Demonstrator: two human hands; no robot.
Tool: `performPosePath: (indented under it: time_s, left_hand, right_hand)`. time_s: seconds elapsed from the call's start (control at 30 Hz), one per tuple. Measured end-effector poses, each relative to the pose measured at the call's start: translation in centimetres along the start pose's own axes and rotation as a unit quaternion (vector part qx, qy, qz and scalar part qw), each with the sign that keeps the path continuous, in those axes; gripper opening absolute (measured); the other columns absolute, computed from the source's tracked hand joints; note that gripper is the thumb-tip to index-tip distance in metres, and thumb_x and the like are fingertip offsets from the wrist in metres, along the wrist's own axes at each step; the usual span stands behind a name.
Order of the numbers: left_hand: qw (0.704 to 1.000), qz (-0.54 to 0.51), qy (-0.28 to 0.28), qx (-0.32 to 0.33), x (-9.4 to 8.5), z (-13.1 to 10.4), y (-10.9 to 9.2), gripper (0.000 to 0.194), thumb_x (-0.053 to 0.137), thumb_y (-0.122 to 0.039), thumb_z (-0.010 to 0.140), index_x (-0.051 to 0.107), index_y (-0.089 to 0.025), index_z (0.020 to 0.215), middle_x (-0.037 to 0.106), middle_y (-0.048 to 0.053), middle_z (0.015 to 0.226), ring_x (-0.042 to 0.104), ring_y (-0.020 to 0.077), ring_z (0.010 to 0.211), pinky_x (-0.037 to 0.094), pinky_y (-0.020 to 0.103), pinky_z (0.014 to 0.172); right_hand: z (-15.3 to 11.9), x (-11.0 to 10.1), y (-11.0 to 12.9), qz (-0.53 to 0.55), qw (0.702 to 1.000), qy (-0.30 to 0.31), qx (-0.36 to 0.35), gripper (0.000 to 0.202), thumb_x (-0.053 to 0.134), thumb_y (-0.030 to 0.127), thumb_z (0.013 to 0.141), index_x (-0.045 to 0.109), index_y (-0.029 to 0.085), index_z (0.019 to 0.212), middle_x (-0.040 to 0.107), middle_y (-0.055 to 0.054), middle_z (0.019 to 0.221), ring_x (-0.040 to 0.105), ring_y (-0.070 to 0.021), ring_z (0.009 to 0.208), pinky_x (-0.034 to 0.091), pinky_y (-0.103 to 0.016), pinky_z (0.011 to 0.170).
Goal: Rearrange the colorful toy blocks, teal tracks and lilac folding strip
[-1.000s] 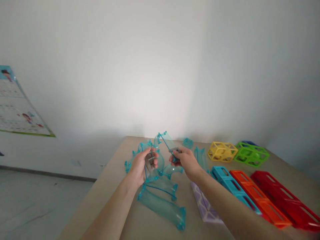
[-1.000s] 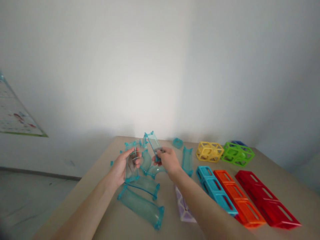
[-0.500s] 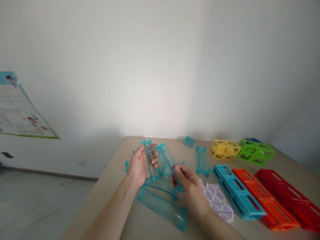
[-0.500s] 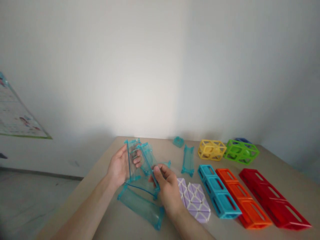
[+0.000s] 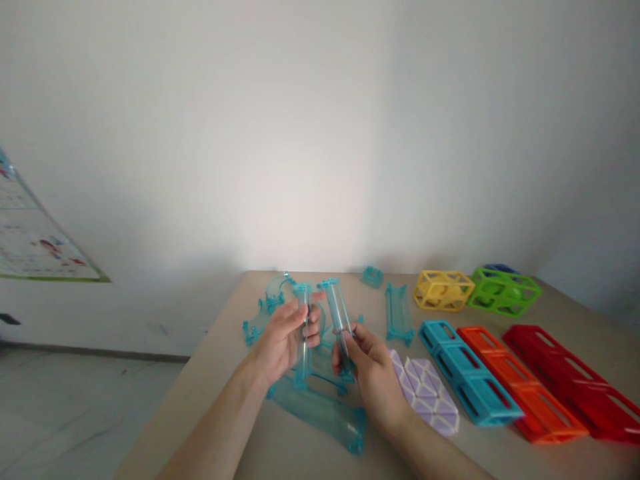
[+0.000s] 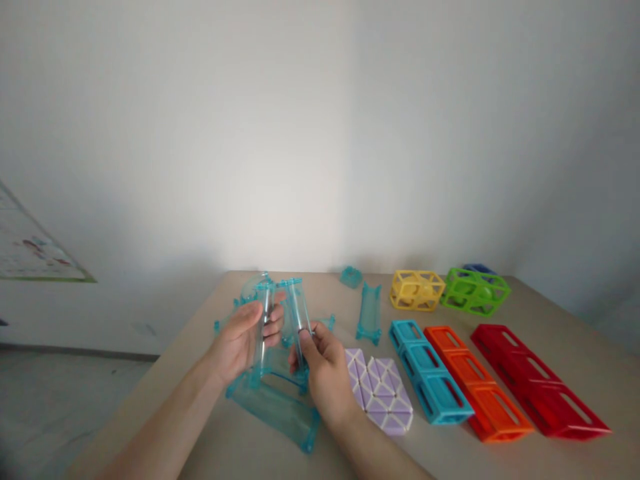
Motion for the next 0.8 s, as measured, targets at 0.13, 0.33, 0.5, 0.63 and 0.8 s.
performPosePath:
  time_s: [0.13,0.33,0.5,0.63,0.8]
  left_hand:
    - [0.999,0.029,-0.015,0.006,0.0,-0.1,0.2,0.031,0.072,-0.022,0.076,0.066,-0.013,0.104,0.052,0.001,0.078,0.044,0.0054,0.057,0.04,0.02,0.051]
    - [0.996,0.055,-0.062,0.025,-0.7,0.1,-0.2,0.036,0.068,-0.029,0.079,0.064,-0.011,0.11,0.059,0.004,0.081,0.055,0.0113,0.063,0.051,0.027,0.057]
    - [0.995,0.064,-0.076,-0.01,-1.0,0.2,0.4,0.026,0.067,-0.032,0.08,0.066,-0.011,0.095,0.062,0.004,0.077,0.059,0.0131,0.06,0.053,0.028,0.056]
    - [0.994,0.059,-0.095,-0.014,-1.3,0.2,0.6,0.022,0.066,-0.029,0.081,0.066,-0.011,0.094,0.064,0.005,0.076,0.061,0.0135,0.063,0.055,0.028,0.059]
    - [0.991,0.057,-0.118,-0.022,-1.8,0.2,0.7,0.022,0.065,-0.025,0.083,0.068,-0.01,0.098,0.067,0.007,0.08,0.064,0.0154,0.067,0.056,0.028,0.06]
  right_hand:
    - [0.1,-0.2,0.0,-0.009,1.0,-0.014,-0.008,0.028,0.057,0.046,0.086,0.051,0.019,0.078,0.059,0.002,0.057,0.052,-0.0121,0.049,0.042,-0.024,0.053]
    - [-0.1,-1.4,-0.8,-0.005,0.997,-0.077,0.026,0.034,0.063,0.044,0.078,0.043,0.022,0.094,0.065,0.002,0.062,0.055,-0.0144,0.048,0.042,-0.025,0.047]
    - [0.0,-1.2,-0.8,-0.014,0.997,-0.072,0.007,0.036,0.061,0.035,0.078,0.047,0.018,0.107,0.06,0.005,0.058,0.049,-0.0117,0.048,0.037,-0.022,0.046]
    - [0.3,-1.2,-1.3,-0.02,0.998,-0.064,-0.017,0.037,0.057,0.032,0.083,0.047,0.017,0.115,0.053,0.007,0.058,0.048,-0.0108,0.048,0.039,-0.022,0.046]
    - [0.2,-1.3,-1.5,-0.034,0.997,-0.061,-0.034,0.033,0.053,0.031,0.087,0.045,0.018,0.117,0.056,0.005,0.067,0.052,-0.0106,0.052,0.042,-0.022,0.049]
Point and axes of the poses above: each hand's wrist, its own z-axis towards the middle knuckle, its own x-axis out of the palm, y = z × x, the point moved 9 cm from there along z, towards the middle knuckle
